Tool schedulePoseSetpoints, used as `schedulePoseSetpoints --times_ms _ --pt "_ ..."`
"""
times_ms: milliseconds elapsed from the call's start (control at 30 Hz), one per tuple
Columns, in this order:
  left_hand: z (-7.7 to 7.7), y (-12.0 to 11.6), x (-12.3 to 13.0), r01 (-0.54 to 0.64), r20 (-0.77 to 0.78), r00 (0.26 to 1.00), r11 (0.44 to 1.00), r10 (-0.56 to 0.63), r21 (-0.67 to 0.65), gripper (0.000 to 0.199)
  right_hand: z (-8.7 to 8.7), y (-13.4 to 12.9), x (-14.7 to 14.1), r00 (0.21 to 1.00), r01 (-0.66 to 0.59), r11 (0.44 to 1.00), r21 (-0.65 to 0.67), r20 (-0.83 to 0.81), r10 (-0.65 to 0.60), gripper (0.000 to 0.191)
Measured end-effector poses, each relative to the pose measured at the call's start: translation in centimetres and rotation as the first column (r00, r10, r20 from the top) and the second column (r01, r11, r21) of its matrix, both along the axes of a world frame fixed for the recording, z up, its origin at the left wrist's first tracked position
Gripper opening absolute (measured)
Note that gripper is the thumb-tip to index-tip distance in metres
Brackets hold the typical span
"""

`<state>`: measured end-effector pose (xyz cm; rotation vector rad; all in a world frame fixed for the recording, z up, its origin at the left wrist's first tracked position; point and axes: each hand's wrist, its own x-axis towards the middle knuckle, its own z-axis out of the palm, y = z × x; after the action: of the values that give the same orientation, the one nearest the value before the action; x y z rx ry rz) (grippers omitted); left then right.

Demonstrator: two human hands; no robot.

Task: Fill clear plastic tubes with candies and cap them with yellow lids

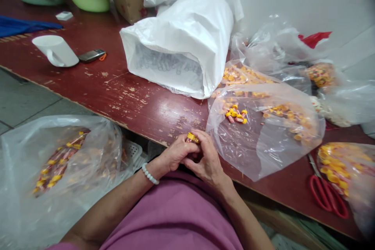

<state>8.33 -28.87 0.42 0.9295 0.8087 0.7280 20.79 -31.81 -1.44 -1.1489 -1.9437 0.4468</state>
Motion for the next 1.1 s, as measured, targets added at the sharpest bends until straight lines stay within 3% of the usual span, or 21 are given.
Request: schedulePoseSetpoints --times_ms 233,500,600,700,800,967,1100 --pt "-0.8 0.2 0.0 -0.003 0.032 0.999 0.998 0.005 -0.06 0.006 0.3 0.3 0.0 0.999 0.017 0.999 0.038 0.031 -0.018 0.065" --pt "-0.5 0.3 0.1 -0.037 0.051 0.998 0.981 0.047 -0.189 0.007 0.9 0.7 -0.3 1.0 0.017 0.999 0.042 0.003 -0.017 0.06" --pt "-0.5 0.4 -0.2 -0.012 0.079 0.996 0.98 0.029 -0.201 0.004 0.8 0.5 -0.6 0.996 -0.013 0.996 -0.085 -0.094 0.005 0.071" --pt "-0.5 0.5 -0.6 0.008 0.151 0.988 0.971 0.028 -0.239 0.0 0.5 0.1 -0.5 0.956 -0.074 0.963 -0.26 -0.292 -0.005 0.095" --pt "-0.4 0.4 -0.9 0.029 0.226 0.973 0.951 0.043 -0.308 0.008 0.2 -0.1 -0.3 0.917 -0.142 0.936 -0.323 -0.399 0.002 0.101" --pt "-0.6 0.4 -0.9 0.084 0.284 0.959 0.94 0.014 -0.33 0.01 0.0 -0.5 -0.2 0.953 -0.129 0.94 -0.316 -0.302 0.029 0.096" --pt "-0.9 0.6 -1.0 0.058 0.23 0.973 0.949 0.015 -0.31 0.014 -0.5 -0.3 -0.2 0.977 -0.052 0.961 -0.27 -0.212 -0.007 0.089"
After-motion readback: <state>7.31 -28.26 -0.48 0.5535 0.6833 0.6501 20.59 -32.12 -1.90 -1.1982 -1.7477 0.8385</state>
